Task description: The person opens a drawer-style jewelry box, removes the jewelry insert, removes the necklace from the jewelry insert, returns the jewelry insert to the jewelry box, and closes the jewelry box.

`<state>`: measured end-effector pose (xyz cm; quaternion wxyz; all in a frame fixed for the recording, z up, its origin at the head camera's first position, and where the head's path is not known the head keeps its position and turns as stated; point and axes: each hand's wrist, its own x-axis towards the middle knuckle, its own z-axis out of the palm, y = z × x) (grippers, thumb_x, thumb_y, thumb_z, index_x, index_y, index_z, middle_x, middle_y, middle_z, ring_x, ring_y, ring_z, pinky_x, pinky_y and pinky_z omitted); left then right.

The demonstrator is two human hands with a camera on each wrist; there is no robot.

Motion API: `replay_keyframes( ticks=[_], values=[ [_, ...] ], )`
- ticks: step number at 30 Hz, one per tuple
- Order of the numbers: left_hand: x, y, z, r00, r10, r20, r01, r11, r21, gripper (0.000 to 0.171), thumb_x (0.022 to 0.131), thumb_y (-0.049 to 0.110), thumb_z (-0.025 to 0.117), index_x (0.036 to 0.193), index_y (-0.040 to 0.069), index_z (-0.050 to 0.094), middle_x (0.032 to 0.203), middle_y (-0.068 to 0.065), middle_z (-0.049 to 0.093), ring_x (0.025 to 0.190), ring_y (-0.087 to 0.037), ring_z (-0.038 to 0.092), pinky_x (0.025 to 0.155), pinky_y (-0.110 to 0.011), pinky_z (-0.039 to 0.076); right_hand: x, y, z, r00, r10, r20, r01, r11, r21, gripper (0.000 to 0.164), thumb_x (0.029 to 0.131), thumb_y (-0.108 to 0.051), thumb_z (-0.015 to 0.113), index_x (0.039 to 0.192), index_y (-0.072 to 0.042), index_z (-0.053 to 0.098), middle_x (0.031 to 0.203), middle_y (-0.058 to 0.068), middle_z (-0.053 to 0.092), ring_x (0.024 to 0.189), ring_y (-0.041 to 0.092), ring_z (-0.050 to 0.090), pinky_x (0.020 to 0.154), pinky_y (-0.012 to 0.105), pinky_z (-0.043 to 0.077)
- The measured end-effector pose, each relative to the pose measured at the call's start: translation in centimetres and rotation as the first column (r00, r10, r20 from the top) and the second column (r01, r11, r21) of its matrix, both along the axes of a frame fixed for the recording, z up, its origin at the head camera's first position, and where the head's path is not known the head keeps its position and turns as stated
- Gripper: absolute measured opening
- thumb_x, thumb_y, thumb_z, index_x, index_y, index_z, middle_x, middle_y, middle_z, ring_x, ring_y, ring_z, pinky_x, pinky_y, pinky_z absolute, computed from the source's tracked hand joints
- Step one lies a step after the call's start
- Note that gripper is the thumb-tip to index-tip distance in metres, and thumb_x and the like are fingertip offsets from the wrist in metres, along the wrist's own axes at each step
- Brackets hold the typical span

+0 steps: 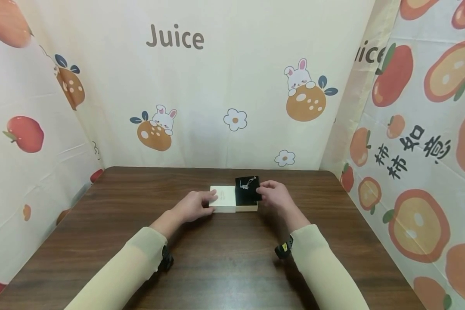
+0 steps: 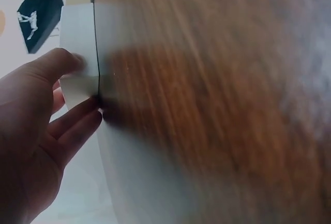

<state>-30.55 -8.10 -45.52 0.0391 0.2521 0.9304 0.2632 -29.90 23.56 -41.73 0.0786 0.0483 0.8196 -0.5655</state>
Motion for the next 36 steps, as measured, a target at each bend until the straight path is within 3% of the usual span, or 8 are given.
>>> replay_keyframes(
  ticks=[4, 8, 12, 15, 17, 25, 36],
  values=[
    [0.1, 0.1, 0.2, 1.000, -0.024, -0.003, 0.024, 1.000, -0.019, 0.050, 0.105, 0.021, 0.076, 0.152, 0.008, 0.065, 0.165, -0.011, 0.057, 0.154, -0.031, 0.055, 0.127, -0.049, 0.046, 0.2, 0.1, 0.3, 1.000, -0.004, -0.030, 0.002, 0.996, -0.085, 0.035, 0.109, -0.025, 0.069, 0.136, -0.003, 0.064, 0.115, 0.002, 0.065, 0.095, 0.017, 0.061, 0.080, 0.028, 0.060],
    [0.2, 0.0, 0.3, 0.999, -0.042, -0.022, 0.042, 0.998, -0.038, 0.047, 0.106, 0.020, 0.076, 0.150, 0.005, 0.068, 0.163, -0.015, 0.059, 0.152, -0.033, 0.056, 0.127, -0.050, 0.046, 0.3, 0.1, 0.6, 0.998, -0.018, -0.059, 0.008, 0.985, -0.174, 0.027, 0.109, -0.024, 0.069, 0.130, -0.006, 0.066, 0.105, -0.005, 0.064, 0.089, 0.013, 0.059, 0.077, 0.025, 0.057],
    [0.3, -0.1, 0.2, 0.999, -0.026, -0.047, 0.023, 0.998, -0.065, 0.044, 0.106, 0.023, 0.076, 0.147, 0.009, 0.071, 0.156, -0.014, 0.057, 0.129, -0.029, 0.066, 0.113, -0.044, 0.057, 0.4, 0.1, 1.1, 0.995, -0.029, -0.093, 0.006, 0.972, -0.237, 0.018, 0.109, -0.022, 0.070, 0.122, -0.010, 0.068, 0.098, -0.010, 0.064, 0.086, 0.009, 0.059, 0.075, 0.021, 0.056],
    [0.4, -0.1, 0.2, 0.998, -0.008, -0.060, 0.003, 0.997, -0.078, 0.043, 0.106, 0.026, 0.076, 0.146, 0.012, 0.072, 0.148, -0.011, 0.055, 0.110, -0.022, 0.064, 0.099, -0.037, 0.060, 0.5, -0.1, 1.7, 0.992, -0.036, -0.121, 0.001, 0.961, -0.277, 0.012, 0.109, -0.020, 0.069, 0.118, -0.012, 0.067, 0.093, -0.011, 0.064, 0.081, 0.007, 0.057, 0.072, 0.019, 0.055],
    [0.5, -0.1, 0.4, 0.998, -0.003, -0.060, -0.002, 0.997, -0.079, 0.043, 0.106, 0.027, 0.076, 0.146, 0.013, 0.072, 0.145, -0.009, 0.056, 0.106, -0.020, 0.062, 0.094, -0.035, 0.059, 0.6, -0.2, 2.1, 0.989, -0.037, -0.141, -0.008, 0.954, -0.301, 0.011, 0.109, -0.018, 0.069, 0.117, -0.012, 0.067, 0.091, -0.011, 0.063, 0.079, 0.006, 0.056, 0.070, 0.019, 0.054],
    [0.5, 0.0, 0.6, 0.999, -0.015, -0.050, 0.009, 0.994, -0.107, 0.045, 0.107, 0.027, 0.073, 0.150, 0.015, 0.069, 0.149, -0.010, 0.055, 0.103, -0.019, 0.062, 0.090, -0.035, 0.057, 0.9, -0.9, 3.8, 0.981, -0.022, -0.194, -0.038, 0.953, -0.301, 0.007, 0.108, -0.019, 0.070, 0.113, -0.014, 0.067, 0.093, -0.011, 0.063, 0.084, 0.007, 0.059, 0.076, 0.019, 0.058],
    [0.8, -0.4, 0.2, 0.999, -0.004, -0.044, 0.002, 0.998, -0.062, 0.045, 0.107, 0.028, 0.073, 0.150, 0.013, 0.068, 0.160, -0.012, 0.050, 0.112, -0.021, 0.066, 0.101, -0.039, 0.060, 2.0, -2.7, 6.1, 0.970, 0.025, -0.242, -0.102, 0.945, -0.310, 0.009, 0.108, -0.020, 0.071, 0.114, -0.014, 0.068, 0.096, -0.009, 0.065, 0.086, 0.008, 0.060, 0.078, 0.019, 0.058]
  ],
)
